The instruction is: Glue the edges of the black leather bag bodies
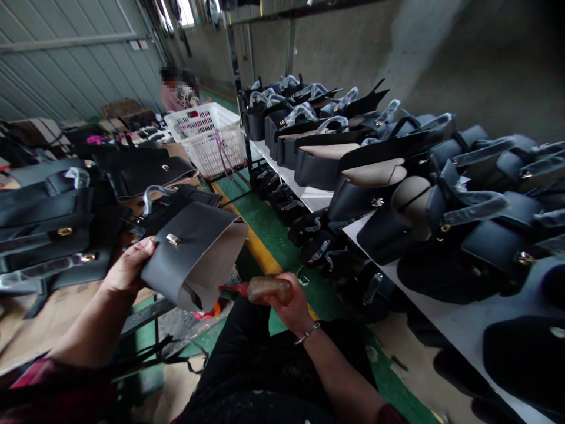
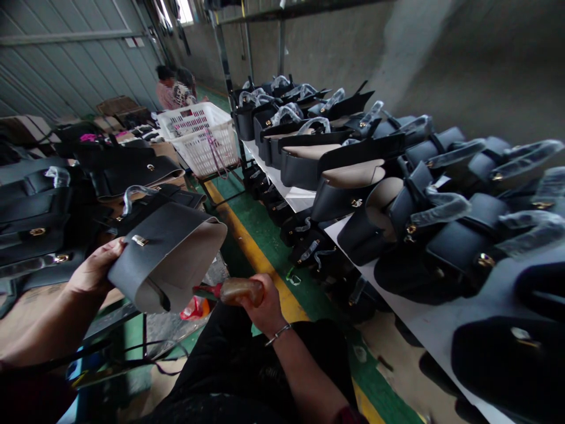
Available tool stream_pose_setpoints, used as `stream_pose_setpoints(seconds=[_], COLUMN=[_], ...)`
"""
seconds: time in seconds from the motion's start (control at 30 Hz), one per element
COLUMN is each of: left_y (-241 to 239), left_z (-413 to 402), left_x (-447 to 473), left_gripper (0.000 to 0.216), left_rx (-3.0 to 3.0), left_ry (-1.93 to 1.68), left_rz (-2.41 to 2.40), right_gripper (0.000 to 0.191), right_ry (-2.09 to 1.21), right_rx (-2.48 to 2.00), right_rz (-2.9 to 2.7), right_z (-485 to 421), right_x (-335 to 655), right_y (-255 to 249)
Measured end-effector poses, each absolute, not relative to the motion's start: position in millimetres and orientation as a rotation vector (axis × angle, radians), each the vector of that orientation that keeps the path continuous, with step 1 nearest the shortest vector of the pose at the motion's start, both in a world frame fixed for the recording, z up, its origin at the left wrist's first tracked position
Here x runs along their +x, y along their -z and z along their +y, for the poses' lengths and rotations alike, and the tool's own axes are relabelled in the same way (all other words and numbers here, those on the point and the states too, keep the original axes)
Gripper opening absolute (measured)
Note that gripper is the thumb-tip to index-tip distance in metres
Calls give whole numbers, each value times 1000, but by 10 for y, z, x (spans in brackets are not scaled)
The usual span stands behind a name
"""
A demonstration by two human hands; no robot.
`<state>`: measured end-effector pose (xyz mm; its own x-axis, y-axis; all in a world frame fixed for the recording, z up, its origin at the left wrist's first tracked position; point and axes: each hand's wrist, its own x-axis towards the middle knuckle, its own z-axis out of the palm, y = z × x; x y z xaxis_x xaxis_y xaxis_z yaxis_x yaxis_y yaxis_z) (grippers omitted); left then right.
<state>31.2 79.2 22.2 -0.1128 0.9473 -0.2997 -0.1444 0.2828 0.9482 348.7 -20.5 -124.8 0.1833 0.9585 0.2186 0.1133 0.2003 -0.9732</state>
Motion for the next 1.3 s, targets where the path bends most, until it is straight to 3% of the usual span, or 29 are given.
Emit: stream_pose_setpoints(seconds=[0.2,0.5,0.87,1.3], left_y=[-222,-198,-192,-176], left_z=[790,799,782,802], left_x=[324,304,281,303], left_gripper=[51,48,46,49], left_rx=[829,833,870,829], left_ry=[-1138,-1143,-1131,-1155], left_rz=[1354,1339,1307,1262], right_gripper=[36,38,44,37], right_ry=[-810,-922,-827,-905], right_rx=[-1364,-1214,-1347,-1206], right_rz=[-1200,-1198,-921,-1193], right_z=[-73,-307,293,-432], right_x=[3575,3505,3619,3426], right_y=[1243,1283,1209,1327])
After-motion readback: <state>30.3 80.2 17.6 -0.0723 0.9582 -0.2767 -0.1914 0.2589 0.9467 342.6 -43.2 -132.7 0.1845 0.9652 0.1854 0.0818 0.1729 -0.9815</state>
